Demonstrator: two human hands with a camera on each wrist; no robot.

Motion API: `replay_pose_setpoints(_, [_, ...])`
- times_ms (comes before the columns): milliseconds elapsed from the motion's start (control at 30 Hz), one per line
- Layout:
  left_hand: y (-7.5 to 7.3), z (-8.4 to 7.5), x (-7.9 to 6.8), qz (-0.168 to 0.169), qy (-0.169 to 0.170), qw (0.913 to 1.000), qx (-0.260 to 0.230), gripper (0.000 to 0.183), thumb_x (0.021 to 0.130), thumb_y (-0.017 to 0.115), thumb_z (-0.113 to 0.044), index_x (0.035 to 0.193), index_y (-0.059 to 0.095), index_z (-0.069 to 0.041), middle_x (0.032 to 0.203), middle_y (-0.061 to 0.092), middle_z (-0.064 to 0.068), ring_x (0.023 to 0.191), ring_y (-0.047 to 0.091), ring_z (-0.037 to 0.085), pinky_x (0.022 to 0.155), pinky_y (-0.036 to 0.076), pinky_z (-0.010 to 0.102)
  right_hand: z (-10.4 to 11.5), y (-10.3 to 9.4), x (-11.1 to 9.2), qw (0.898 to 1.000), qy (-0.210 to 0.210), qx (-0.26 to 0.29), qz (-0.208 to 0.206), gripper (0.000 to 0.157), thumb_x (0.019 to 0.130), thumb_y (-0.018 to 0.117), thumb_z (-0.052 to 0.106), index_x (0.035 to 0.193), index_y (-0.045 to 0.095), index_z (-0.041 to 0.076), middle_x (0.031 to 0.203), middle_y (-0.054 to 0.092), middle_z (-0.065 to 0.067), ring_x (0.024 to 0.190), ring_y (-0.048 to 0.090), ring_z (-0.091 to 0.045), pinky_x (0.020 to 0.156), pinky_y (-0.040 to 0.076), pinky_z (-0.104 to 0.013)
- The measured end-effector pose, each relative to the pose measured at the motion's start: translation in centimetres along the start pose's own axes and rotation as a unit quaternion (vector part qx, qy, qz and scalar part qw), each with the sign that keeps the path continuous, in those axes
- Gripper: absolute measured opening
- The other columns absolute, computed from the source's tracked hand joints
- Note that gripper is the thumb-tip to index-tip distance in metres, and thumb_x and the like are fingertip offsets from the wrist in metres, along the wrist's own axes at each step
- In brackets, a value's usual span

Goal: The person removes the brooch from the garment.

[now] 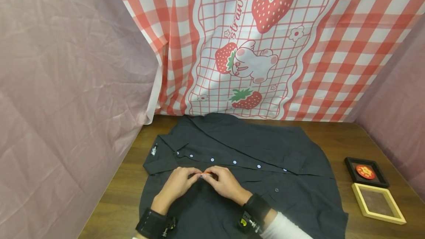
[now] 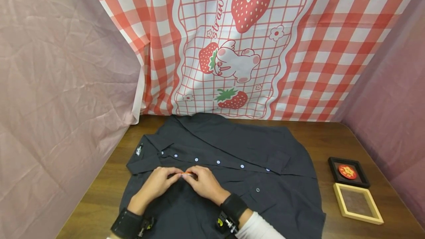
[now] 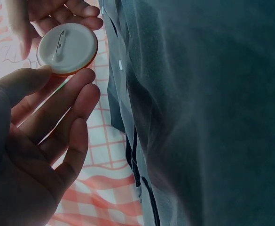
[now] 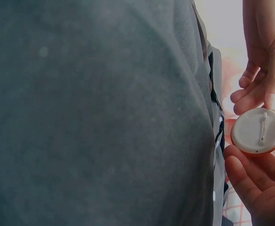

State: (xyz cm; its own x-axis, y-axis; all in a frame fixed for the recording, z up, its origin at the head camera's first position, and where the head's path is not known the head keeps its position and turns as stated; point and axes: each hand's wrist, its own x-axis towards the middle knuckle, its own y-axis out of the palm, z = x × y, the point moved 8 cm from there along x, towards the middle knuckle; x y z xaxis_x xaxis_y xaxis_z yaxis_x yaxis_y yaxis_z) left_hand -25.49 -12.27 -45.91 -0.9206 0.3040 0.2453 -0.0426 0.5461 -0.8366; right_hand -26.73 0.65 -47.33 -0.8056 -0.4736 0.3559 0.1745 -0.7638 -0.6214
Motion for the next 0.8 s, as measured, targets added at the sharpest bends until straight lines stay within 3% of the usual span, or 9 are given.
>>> replay_pose_setpoints(800, [-0.11, -0.49, -0.1, 0.013, 0.007, 0.9998, -0.011, 0.015, 0.093, 0.066, -0.022, 0.099, 0.077, -0.015, 0.096, 0.076, -0.003, 0.086, 0.071, 0.011, 0.073, 0.056, 0.028, -0.13, -0.3, -0.29, 1.0, 0.006, 0.015, -0.001, 0.019, 0.096, 0.062, 0.029, 0.093, 0.073, 0.014, 0.078, 0.064, 0.006, 0.067, 0.05, 0.002, 0.06, 0.045, -0.016])
